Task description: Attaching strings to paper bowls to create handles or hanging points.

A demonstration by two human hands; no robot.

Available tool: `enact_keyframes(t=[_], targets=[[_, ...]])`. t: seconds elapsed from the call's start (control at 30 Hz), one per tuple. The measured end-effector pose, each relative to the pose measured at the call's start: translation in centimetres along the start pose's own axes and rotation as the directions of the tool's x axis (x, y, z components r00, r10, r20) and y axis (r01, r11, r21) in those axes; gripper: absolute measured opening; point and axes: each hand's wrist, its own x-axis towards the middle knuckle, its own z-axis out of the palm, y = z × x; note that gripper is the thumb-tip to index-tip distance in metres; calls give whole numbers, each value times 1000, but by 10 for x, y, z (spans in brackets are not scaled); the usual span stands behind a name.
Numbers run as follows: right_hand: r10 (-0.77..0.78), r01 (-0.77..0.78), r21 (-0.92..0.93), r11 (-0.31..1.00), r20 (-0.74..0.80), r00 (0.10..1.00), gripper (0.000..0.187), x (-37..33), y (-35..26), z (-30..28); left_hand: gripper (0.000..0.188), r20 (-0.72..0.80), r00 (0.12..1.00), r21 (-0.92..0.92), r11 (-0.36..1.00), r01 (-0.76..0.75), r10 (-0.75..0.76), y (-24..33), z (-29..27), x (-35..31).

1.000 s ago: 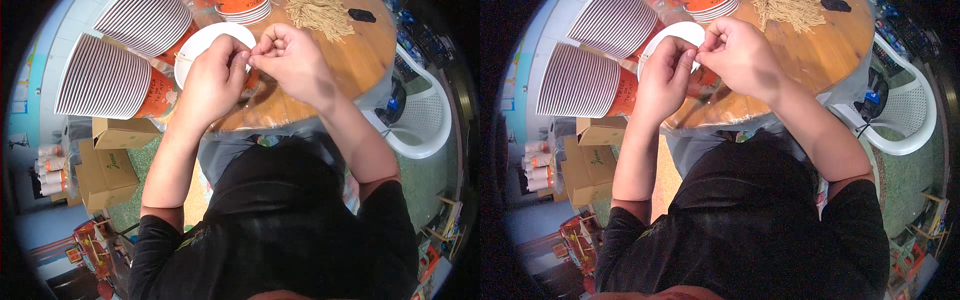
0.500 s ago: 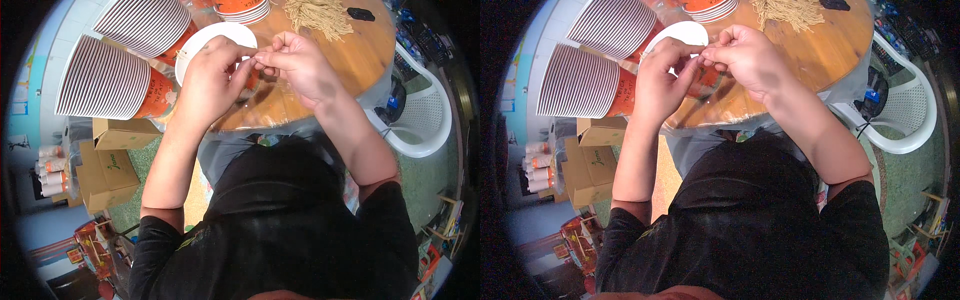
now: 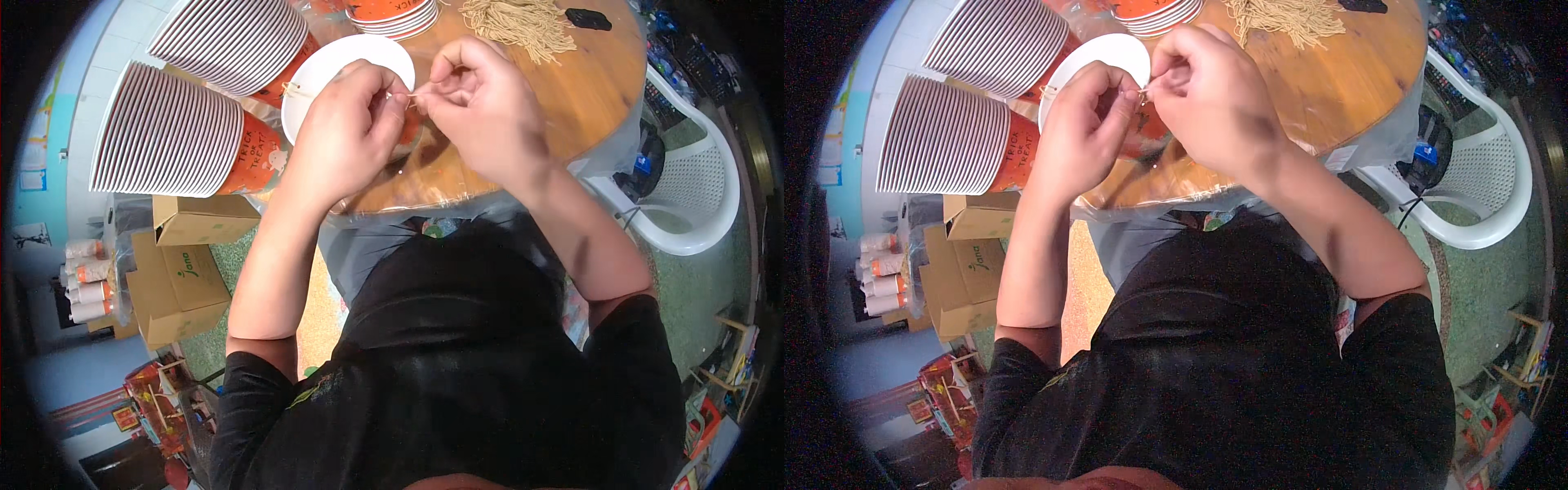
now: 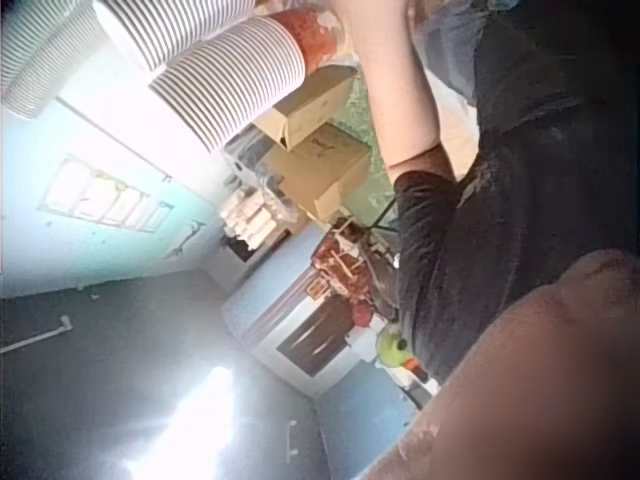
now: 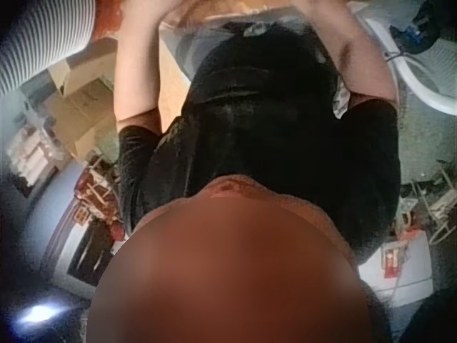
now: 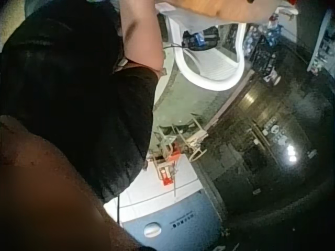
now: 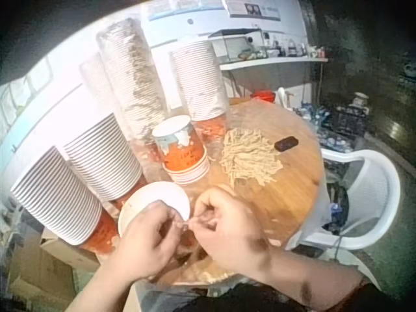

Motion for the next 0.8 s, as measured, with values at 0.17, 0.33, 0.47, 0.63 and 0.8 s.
enact_keyframes(t=[0.17, 0.33, 0.47, 0.63, 0.8], targets=[[-677, 579, -592, 561, 74, 733, 15, 2, 10, 0, 18, 481, 814, -580, 578, 573, -325, -9, -10, 8], [-591, 479, -522, 706, -62, 804, 13, -9, 20, 6, 19, 458, 814, -546, 609, 575, -357, -9, -13, 14], [-392, 324, -369, 871, -127, 911, 15, -20, 22, 14, 21, 412, 851, -481, 715, 507, -326, -15, -11, 14], [-301, 231, -354, 906, -156, 941, 13, -16, 26, 15, 21, 352, 896, -523, 737, 428, -271, -18, -4, 13], [-366, 290, -375, 880, -148, 919, 10, -17, 33, 11, 19, 340, 867, -527, 690, 497, -365, -10, -6, 17]])
